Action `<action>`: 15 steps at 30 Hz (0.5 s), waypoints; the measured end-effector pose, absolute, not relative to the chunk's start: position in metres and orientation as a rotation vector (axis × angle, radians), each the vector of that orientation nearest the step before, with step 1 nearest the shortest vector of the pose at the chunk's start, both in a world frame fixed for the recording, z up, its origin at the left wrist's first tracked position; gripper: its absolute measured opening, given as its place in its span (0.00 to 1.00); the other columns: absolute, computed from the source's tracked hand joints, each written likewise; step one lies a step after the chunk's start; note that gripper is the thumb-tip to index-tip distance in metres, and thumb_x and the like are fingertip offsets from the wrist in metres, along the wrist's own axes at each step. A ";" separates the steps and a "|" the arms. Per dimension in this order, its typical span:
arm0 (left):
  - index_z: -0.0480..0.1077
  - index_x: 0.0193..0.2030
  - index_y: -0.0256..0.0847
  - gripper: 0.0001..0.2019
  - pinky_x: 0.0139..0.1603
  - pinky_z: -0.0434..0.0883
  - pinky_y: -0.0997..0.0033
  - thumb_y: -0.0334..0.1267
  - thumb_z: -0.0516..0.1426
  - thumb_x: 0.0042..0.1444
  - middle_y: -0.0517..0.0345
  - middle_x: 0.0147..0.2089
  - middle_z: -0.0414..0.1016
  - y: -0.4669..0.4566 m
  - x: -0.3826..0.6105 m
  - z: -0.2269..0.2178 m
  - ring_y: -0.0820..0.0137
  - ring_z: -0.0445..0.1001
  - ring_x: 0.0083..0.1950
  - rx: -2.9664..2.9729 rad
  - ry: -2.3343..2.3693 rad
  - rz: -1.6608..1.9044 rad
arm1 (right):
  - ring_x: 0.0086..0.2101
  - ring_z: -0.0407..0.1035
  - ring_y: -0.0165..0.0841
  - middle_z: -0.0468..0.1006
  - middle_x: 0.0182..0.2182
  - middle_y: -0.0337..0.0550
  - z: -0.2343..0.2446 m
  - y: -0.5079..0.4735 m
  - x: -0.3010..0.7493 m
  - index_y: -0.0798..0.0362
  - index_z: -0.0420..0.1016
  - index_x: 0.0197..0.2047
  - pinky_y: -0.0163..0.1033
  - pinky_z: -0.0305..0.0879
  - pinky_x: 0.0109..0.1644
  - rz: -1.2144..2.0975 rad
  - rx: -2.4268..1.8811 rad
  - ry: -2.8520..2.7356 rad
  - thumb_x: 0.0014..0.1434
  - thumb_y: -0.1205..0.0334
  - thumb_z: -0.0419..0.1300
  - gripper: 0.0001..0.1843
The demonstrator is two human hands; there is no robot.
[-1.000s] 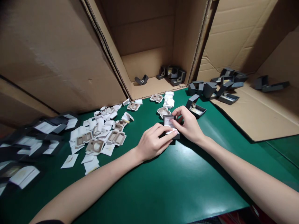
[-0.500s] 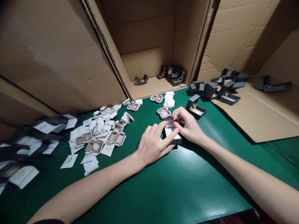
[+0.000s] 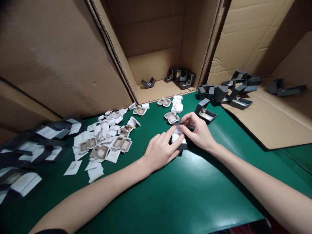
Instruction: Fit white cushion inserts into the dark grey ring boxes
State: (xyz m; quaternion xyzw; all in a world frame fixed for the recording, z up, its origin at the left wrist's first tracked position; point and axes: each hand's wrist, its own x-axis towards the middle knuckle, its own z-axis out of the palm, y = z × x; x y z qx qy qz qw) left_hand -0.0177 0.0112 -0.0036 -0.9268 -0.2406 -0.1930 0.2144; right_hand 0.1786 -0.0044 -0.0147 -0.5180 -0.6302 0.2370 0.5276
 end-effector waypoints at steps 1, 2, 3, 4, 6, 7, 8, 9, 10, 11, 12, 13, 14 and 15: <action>0.61 0.58 0.52 0.21 0.40 0.61 0.74 0.49 0.48 0.59 0.48 0.64 0.58 0.011 -0.018 -0.004 0.73 0.70 0.42 -2.575 -0.669 -0.536 | 0.37 0.69 0.33 0.70 0.38 0.42 -0.016 -0.004 0.179 0.50 0.65 0.40 0.38 0.68 0.39 0.577 -1.247 -1.480 0.59 0.62 0.61 0.08; 0.61 0.58 0.51 0.20 0.40 0.61 0.74 0.49 0.48 0.59 0.48 0.64 0.58 0.011 -0.018 -0.004 0.73 0.71 0.42 -2.579 -0.670 -0.538 | 0.38 0.69 0.33 0.70 0.38 0.42 -0.017 -0.004 0.179 0.50 0.64 0.41 0.38 0.68 0.40 0.580 -1.251 -1.469 0.59 0.61 0.61 0.09; 0.61 0.57 0.51 0.20 0.40 0.62 0.74 0.49 0.48 0.59 0.48 0.64 0.59 0.012 -0.018 -0.004 0.73 0.71 0.42 -2.583 -0.670 -0.540 | 0.38 0.70 0.33 0.70 0.38 0.42 -0.018 -0.004 0.179 0.50 0.65 0.42 0.38 0.68 0.40 0.576 -1.253 -1.472 0.59 0.61 0.61 0.10; 0.62 0.57 0.51 0.20 0.40 0.62 0.74 0.49 0.48 0.59 0.48 0.63 0.59 0.012 -0.018 -0.004 0.73 0.71 0.42 -2.589 -0.670 -0.539 | 0.39 0.70 0.33 0.70 0.38 0.42 -0.018 -0.004 0.179 0.50 0.65 0.42 0.38 0.68 0.40 0.569 -1.254 -1.480 0.59 0.61 0.61 0.10; 0.62 0.56 0.51 0.20 0.40 0.63 0.75 0.50 0.49 0.59 0.49 0.63 0.59 0.012 -0.018 -0.002 0.73 0.70 0.42 -2.606 -0.666 -0.533 | 0.39 0.70 0.34 0.70 0.38 0.42 -0.019 -0.004 0.179 0.50 0.65 0.42 0.38 0.68 0.41 0.555 -1.249 -1.492 0.59 0.60 0.61 0.09; 0.62 0.56 0.51 0.20 0.39 0.63 0.75 0.50 0.49 0.58 0.50 0.62 0.60 0.012 -0.018 -0.002 0.73 0.70 0.43 -2.617 -0.663 -0.526 | 0.39 0.70 0.34 0.70 0.38 0.43 -0.019 -0.004 0.179 0.50 0.65 0.42 0.38 0.69 0.41 0.551 -1.247 -1.497 0.59 0.60 0.61 0.09; 0.61 0.56 0.51 0.20 0.39 0.63 0.76 0.50 0.49 0.58 0.50 0.62 0.60 0.012 -0.018 -0.001 0.73 0.70 0.43 -2.629 -0.660 -0.518 | 0.39 0.70 0.34 0.70 0.38 0.43 -0.019 -0.004 0.179 0.50 0.65 0.41 0.39 0.69 0.41 0.551 -1.246 -1.503 0.59 0.60 0.61 0.09; 0.61 0.56 0.51 0.20 0.39 0.64 0.76 0.50 0.50 0.58 0.51 0.61 0.61 0.012 -0.018 0.000 0.73 0.69 0.43 -2.638 -0.659 -0.509 | 0.39 0.70 0.35 0.70 0.38 0.43 -0.018 -0.004 0.179 0.50 0.65 0.41 0.39 0.69 0.41 0.551 -1.245 -1.509 0.59 0.60 0.61 0.09; 0.61 0.56 0.51 0.20 0.39 0.64 0.76 0.50 0.50 0.58 0.51 0.60 0.61 0.012 -0.018 0.000 0.73 0.69 0.43 -2.644 -0.659 -0.502 | 0.39 0.70 0.35 0.70 0.38 0.44 -0.018 -0.004 0.179 0.50 0.65 0.41 0.40 0.69 0.41 0.551 -1.245 -1.516 0.59 0.60 0.60 0.09; 0.61 0.56 0.51 0.20 0.39 0.64 0.77 0.50 0.50 0.58 0.51 0.60 0.61 0.011 -0.018 0.001 0.73 0.69 0.43 -2.648 -0.657 -0.496 | 0.39 0.70 0.35 0.70 0.38 0.44 -0.018 -0.004 0.180 0.50 0.65 0.41 0.40 0.69 0.41 0.549 -1.247 -1.522 0.60 0.59 0.60 0.09; 0.61 0.56 0.51 0.20 0.38 0.64 0.77 0.49 0.50 0.58 0.51 0.59 0.62 0.011 -0.018 0.001 0.73 0.69 0.43 -2.651 -0.655 -0.493 | 0.39 0.70 0.35 0.70 0.39 0.44 -0.018 -0.004 0.180 0.50 0.65 0.42 0.40 0.70 0.41 0.545 -1.251 -1.529 0.60 0.59 0.60 0.09; 0.61 0.56 0.50 0.20 0.38 0.64 0.77 0.49 0.50 0.58 0.51 0.58 0.62 0.011 -0.018 0.001 0.73 0.69 0.42 -2.653 -0.654 -0.490 | 0.39 0.70 0.35 0.70 0.39 0.45 -0.018 -0.004 0.180 0.50 0.65 0.42 0.41 0.70 0.42 0.538 -1.255 -1.536 0.60 0.59 0.60 0.09; 0.61 0.56 0.50 0.20 0.37 0.63 0.77 0.49 0.50 0.58 0.51 0.58 0.62 0.011 -0.018 0.001 0.73 0.69 0.42 -2.654 -0.651 -0.489 | 0.39 0.70 0.36 0.70 0.39 0.45 -0.018 -0.004 0.180 0.51 0.65 0.41 0.41 0.70 0.42 0.530 -1.260 -1.543 0.60 0.59 0.60 0.09; 0.61 0.56 0.50 0.20 0.37 0.64 0.77 0.49 0.50 0.58 0.51 0.57 0.62 0.011 -0.018 0.001 0.73 0.69 0.42 -2.656 -0.649 -0.490 | 0.39 0.69 0.36 0.70 0.39 0.45 -0.018 -0.004 0.181 0.51 0.65 0.41 0.41 0.70 0.42 0.521 -1.264 -1.552 0.60 0.58 0.59 0.09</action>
